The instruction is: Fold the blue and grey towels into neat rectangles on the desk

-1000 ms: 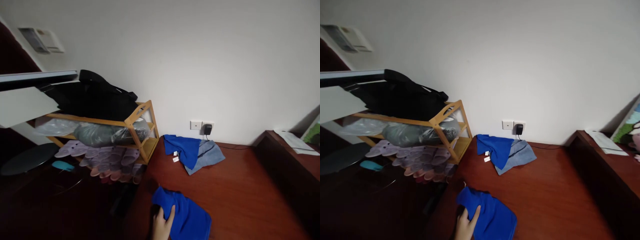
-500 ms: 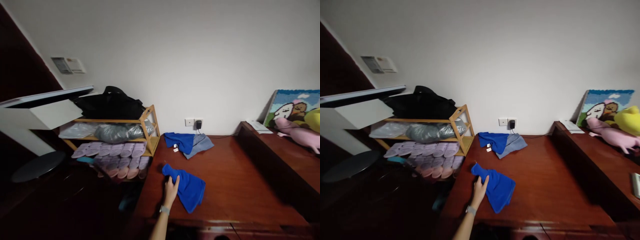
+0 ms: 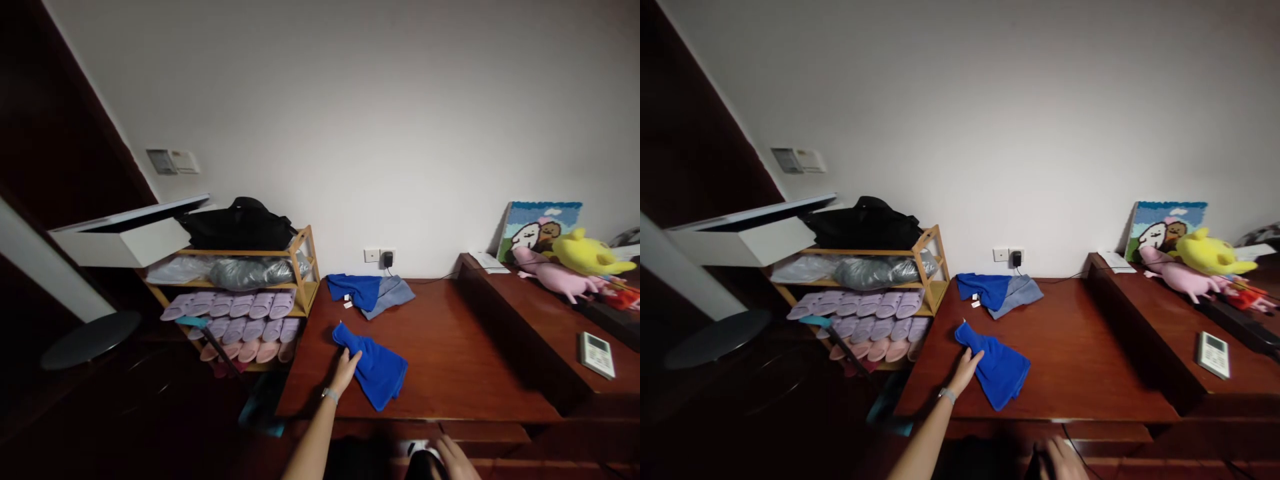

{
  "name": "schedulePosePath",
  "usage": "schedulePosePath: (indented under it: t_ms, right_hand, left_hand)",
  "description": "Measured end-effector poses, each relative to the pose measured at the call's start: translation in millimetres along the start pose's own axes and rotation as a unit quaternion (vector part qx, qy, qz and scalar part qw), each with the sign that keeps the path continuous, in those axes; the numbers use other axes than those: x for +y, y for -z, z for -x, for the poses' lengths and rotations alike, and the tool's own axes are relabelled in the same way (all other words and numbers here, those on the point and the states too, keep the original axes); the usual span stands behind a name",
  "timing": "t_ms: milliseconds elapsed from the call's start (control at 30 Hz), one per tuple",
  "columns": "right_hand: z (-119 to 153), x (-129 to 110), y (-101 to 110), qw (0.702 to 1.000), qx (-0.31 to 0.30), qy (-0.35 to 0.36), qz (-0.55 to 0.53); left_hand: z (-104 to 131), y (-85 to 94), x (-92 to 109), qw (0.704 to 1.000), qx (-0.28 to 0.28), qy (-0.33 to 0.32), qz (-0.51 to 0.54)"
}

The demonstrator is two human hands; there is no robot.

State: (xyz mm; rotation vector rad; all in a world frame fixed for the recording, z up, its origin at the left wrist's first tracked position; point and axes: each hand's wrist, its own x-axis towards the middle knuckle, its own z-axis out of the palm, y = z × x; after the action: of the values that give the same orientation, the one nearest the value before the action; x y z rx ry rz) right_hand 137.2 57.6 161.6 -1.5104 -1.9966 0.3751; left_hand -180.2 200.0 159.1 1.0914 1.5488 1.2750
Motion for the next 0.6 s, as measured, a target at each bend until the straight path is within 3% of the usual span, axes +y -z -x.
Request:
schedulePosePath:
  t_ms: [100, 200, 300, 433, 533, 600]
  right_hand:
    - [-54.1, -23.1, -39.9, 0.991, -0.088, 0.093, -0.028]
    - [-88.1, -41.7, -74.0, 0.985, -0.128, 0.118, 0.012]
    - [-90.2, -42.3, -96.4, 0.988, -0.113, 0.103, 0.022]
    - [-72.5, -29.6, -115.4, 0.987, -0.061, 0.050, -0.143]
    - [-71.1, -31.7, -120.9, 0.947, -0.041, -0.037, -0.315]
    - [-78.1, -42.7, -113.8, 0.908, -0.035, -0.098, -0.405]
  left_hand:
    - [21.6, -12.3, 2.0, 0.999, 0.002, 0.020, 0.040]
    - [57.4, -32.5, -11.4, 0.983, 0.033, 0.073, 0.165]
    - [89.3, -50.3, -32.6, 0.947, 0.085, 0.121, 0.284]
    - [104.6, -52.6, -50.4, 0.960, 0.101, 0.131, 0.227]
    - [101.6, -44.4, -45.8, 0.966, 0.097, 0.109, 0.213]
    - [99.4, -38.9, -31.5, 0.962, 0.096, 0.096, 0.236]
